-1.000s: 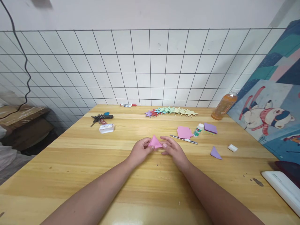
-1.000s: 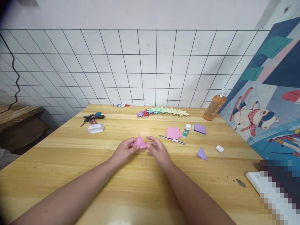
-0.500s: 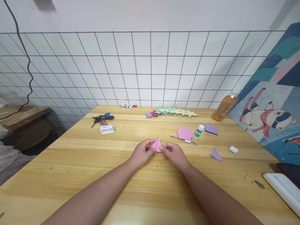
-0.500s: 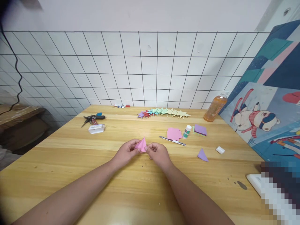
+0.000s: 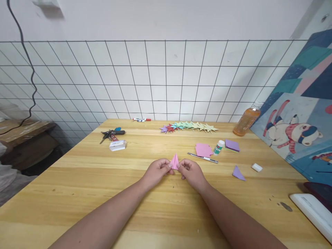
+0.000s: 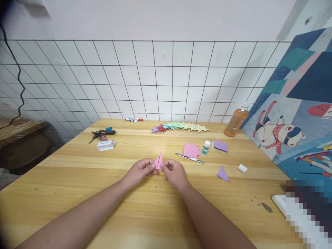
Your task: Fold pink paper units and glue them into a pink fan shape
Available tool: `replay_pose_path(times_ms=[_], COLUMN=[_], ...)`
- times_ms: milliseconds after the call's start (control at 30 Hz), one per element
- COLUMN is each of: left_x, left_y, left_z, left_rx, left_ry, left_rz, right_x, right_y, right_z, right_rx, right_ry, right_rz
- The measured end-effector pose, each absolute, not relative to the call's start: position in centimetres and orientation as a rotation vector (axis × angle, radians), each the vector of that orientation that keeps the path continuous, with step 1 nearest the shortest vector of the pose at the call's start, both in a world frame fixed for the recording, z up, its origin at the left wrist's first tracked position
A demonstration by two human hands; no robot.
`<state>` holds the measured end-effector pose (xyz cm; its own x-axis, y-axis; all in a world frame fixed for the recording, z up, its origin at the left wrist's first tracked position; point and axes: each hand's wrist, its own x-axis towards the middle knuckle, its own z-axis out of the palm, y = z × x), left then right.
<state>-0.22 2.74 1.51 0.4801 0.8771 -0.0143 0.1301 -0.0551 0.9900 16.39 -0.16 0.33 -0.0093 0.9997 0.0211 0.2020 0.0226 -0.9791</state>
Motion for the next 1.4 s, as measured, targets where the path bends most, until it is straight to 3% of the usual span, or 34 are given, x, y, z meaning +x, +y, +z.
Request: replay_pose_path(times_ms=[967, 1267, 1400], left_x=[-0.1, -0.1, -0.4], left_y=[2.5, 2.6, 2.8], left_z=[0.7, 1.0, 1.7], left_rx=[1.842, 1.614, 1.471], left_ry=[1.004, 1.011, 0.927], left_rz=[0.658, 0.717, 0.728], right_x=[16.3, 17.0, 16.8], right_y=[-0.4, -0.3, -1.0], right_z=[1.1, 1.0, 1.5], right_rx=[-1.255, -1.266, -1.298], right_ry=[-1.209, -1.194, -1.460], right_rz=[1.070, 0.983, 0.747])
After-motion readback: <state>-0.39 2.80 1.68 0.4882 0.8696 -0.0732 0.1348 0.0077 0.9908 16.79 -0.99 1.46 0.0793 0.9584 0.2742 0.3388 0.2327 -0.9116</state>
